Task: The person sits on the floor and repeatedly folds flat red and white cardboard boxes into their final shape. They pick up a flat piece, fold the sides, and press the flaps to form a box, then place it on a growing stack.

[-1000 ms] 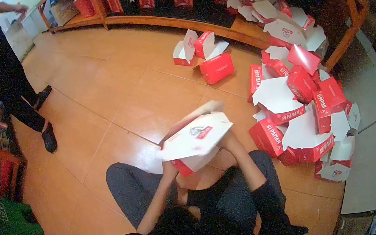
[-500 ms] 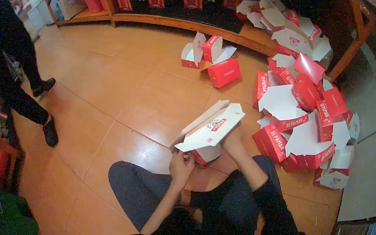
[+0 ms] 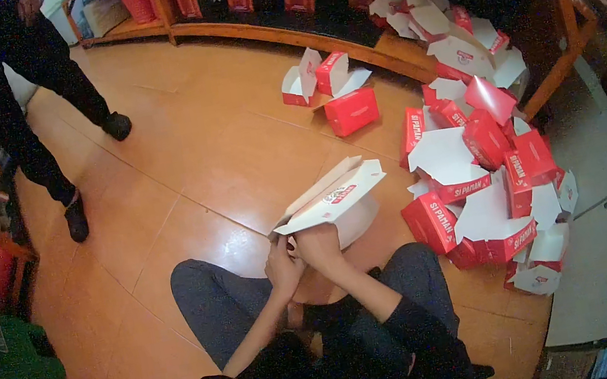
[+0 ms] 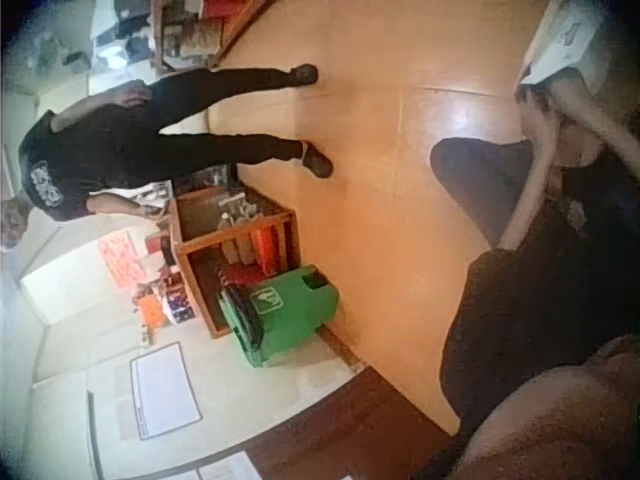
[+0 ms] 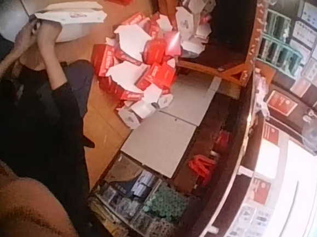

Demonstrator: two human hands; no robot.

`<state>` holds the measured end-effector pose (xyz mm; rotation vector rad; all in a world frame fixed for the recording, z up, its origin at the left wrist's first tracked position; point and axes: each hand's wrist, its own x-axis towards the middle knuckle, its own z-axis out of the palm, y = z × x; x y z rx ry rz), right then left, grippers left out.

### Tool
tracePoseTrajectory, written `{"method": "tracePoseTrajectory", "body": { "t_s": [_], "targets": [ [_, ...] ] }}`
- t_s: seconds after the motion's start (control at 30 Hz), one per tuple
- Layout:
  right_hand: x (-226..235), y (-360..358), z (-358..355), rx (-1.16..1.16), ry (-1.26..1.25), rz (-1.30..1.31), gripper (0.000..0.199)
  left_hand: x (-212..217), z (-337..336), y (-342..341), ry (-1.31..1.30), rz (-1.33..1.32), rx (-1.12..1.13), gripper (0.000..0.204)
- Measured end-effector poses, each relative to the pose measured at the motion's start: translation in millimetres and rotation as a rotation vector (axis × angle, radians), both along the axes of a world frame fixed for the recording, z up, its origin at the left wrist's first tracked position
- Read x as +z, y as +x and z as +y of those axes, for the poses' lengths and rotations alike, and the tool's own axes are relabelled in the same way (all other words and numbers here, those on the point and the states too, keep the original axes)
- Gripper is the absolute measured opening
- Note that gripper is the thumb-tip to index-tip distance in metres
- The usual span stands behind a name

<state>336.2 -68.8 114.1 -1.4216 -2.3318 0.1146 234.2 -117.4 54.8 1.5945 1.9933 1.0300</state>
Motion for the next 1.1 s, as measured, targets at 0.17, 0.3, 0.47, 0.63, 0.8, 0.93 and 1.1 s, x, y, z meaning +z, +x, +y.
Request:
{"method": "tracePoseTrajectory", "body": {
  "t_s": [0.17,0.3,0.47,0.63,0.8,0.93,1.1],
  "targets": [
    [-11.0,-0.1,6.5,-0.01,-0.004,0.002,0.012,1.1,5.8,2.7,-0.051,-0.015,-0.007,0.038],
    [-19.8,0.4,9.2,0.03,0.016,-0.03,0.013,4.1,8.9,2.5,-0.098,-0.031,-0.073,0.041],
    [-24.4,4.7,9.5,0.06,-0.007,0.047,0.016,-1.4,8.2,7.4,-0.085,-0.112,-0.095,0.061],
    [-26.1,6.3,12.3,0.044,-0.033,0.141,0.017,-18.6,12.5,12.9,0.059,-0.195,-0.152,0.083],
    [-25.5,9.3,13.3,0.034,-0.155,0.03,0.025,-30.5,15.0,14.7,0.02,-0.171,-0.153,0.089],
    [-22.7,34.9,17.5,0.109,0.052,0.347,0.026,-40.1,16.7,10.1,0.089,-0.423,-0.208,0.075],
    [-22.7,89.9,47.4,-0.414,0.197,0.164,0.033,-42.6,32.7,-25.9,0.118,-0.417,-0.307,0.054]
  ]
}}
